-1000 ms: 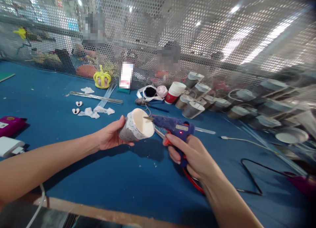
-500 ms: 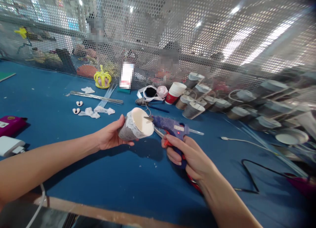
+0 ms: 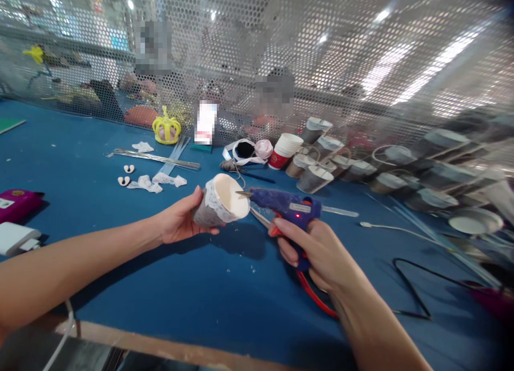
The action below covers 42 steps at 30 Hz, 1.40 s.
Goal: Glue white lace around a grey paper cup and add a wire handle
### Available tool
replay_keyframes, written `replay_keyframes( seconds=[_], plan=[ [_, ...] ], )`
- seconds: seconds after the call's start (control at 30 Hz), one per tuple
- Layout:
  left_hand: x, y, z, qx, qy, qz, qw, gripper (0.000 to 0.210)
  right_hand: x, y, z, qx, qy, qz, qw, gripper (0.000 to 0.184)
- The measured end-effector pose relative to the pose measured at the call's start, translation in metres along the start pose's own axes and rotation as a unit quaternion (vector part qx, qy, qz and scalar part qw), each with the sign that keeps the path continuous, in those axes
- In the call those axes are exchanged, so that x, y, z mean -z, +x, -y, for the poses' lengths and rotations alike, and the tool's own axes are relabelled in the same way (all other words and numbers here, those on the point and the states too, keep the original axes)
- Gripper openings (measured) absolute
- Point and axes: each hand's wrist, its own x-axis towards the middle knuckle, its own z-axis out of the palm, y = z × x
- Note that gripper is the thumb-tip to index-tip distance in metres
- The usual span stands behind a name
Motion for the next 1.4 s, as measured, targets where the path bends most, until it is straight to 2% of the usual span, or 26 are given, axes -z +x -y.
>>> replay_keyframes(
  seconds=[0.13, 0.37, 0.57, 0.77, 0.93, 1.17, 1.4],
  plan=[
    [0.0009, -0.0005, 0.0002, 0.003, 0.008, -0.005, 1.0, 0.042, -0.0016, -0.0008, 0.0009, -0.007, 0.009, 0.029, 1.0, 0.027],
    [0.001, -0.0004, 0.0, -0.004, 0.009, -0.004, 1.0, 0.043, 0.0009, -0.0003, 0.0012, 0.0, 0.013, -0.012, 1.0, 0.029],
    [0.0006, 0.0004, 0.0003, -0.008, 0.012, -0.013, 1.0, 0.042, 0.0001, -0.0012, 0.0019, -0.011, -0.012, 0.02, 1.0, 0.028],
    [-0.0004, 0.0001, -0.0014, -0.01, 0.008, -0.029, 0.999, 0.043, 0.0029, -0.0012, 0.0025, -0.007, 0.014, -0.004, 1.0, 0.027],
    [-0.0022, 0.0005, -0.0015, -0.011, 0.005, -0.041, 0.999, 0.043, 0.0009, -0.0018, 0.0005, -0.017, -0.008, 0.024, 1.0, 0.029],
    [-0.0006, 0.0009, -0.0019, -0.021, 0.005, -0.043, 0.999, 0.042, 0.0019, -0.0016, 0.0012, -0.007, 0.02, 0.004, 1.0, 0.027],
    [-0.0017, 0.0016, -0.0013, -0.023, 0.0, -0.064, 0.998, 0.039, -0.0004, -0.0018, 0.0011, -0.021, 0.007, 0.031, 0.999, 0.029]
  ],
)
